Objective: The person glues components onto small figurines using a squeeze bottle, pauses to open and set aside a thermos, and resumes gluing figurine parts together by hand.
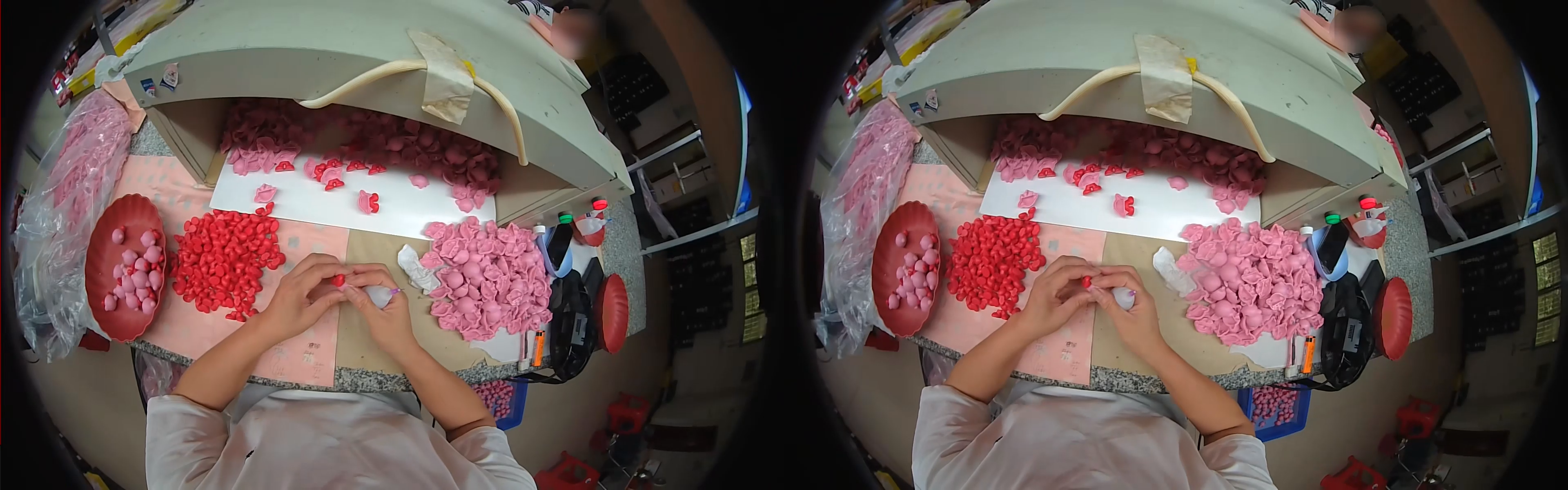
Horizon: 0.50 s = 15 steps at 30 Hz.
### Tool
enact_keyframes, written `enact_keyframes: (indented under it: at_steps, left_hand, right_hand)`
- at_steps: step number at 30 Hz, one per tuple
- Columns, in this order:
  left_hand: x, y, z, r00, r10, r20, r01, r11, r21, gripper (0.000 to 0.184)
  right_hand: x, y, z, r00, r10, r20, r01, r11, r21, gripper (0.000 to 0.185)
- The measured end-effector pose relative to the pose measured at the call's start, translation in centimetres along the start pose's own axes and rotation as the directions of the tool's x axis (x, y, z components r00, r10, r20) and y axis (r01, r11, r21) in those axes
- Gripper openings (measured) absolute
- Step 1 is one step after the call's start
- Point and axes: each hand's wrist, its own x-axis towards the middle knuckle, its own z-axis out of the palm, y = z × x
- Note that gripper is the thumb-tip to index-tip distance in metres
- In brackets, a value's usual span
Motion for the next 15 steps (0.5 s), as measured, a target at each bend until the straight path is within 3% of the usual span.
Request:
enact_keyframes:
  at_steps: [12, 15]
  left_hand:
    - [0.17, 0.74, 0.15, 1.0, 0.006, -0.028, -0.005, 0.998, 0.058, 0.037]
    - [-0.32, 0.59, 0.55, 0.995, -0.089, -0.05, 0.086, 0.994, -0.061, 0.035]
  right_hand:
    - [0.14, 0.6, -0.26, 0.995, -0.095, -0.004, 0.095, 0.995, -0.007, 0.008]
    - [-0.2, 0.64, -0.26, 0.99, -0.141, 0.02, 0.142, 0.987, -0.069, 0.009]
